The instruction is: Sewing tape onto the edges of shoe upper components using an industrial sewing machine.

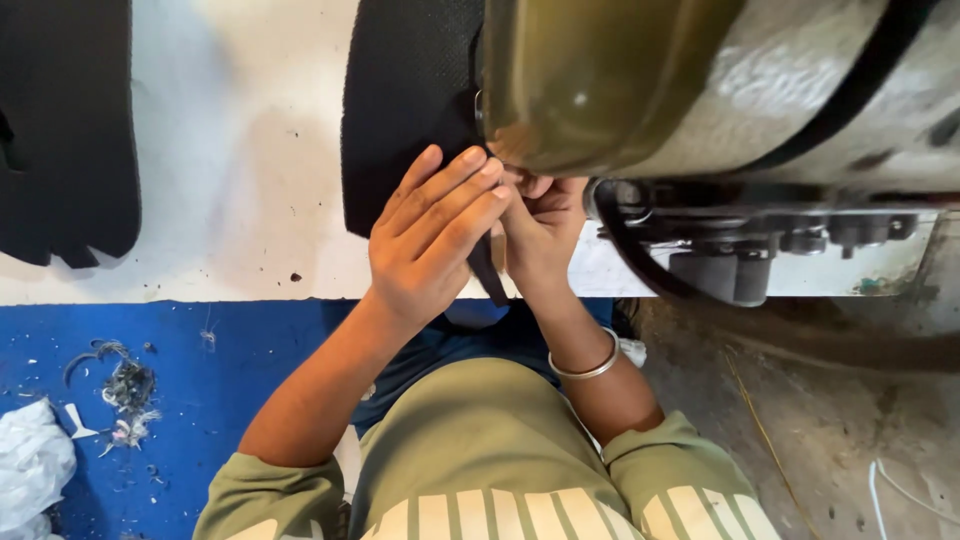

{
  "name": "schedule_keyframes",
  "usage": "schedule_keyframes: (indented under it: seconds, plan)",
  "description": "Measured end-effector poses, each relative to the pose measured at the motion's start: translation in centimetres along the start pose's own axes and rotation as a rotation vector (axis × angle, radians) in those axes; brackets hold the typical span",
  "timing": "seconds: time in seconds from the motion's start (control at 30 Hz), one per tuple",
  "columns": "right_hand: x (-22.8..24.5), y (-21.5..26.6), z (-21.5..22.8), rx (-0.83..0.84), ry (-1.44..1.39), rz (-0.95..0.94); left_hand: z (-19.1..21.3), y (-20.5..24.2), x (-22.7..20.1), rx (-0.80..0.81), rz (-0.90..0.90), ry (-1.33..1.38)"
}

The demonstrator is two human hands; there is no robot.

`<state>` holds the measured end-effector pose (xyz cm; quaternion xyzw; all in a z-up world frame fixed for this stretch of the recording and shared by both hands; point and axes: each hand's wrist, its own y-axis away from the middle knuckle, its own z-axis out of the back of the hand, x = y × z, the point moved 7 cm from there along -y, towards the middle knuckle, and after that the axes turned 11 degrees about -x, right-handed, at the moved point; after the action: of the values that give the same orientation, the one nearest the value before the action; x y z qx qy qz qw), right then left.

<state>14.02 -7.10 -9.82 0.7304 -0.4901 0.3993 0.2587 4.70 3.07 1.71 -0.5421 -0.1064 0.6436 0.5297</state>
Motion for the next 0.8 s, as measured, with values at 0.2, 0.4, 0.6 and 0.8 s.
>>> schedule_keyframes:
  seconds: [0.2, 0.4, 0.6, 0.8]
  plan:
    - [0.4, -0.1, 2.1, -0.139, 0.101, -0.138, -1.0, 1.0, 2.0, -0.012, -0.16, -0.051]
    - [1.2, 1.1, 3.7, -0.004, 0.243, -0.162, 0.0, 2.1, 1.4, 0.002, -0.237, -0.062]
    - [1.3, 2.2, -1.8, 0.349, 0.477, -0.202, 2.0, 15.1, -1.0, 0.259, -0.274, -0.009]
    - [-0.2, 3.9, -0.3, 0.129, 0.402, -0.372, 8.7, 19.5, 7.2, 0.443, -0.134, 0.095]
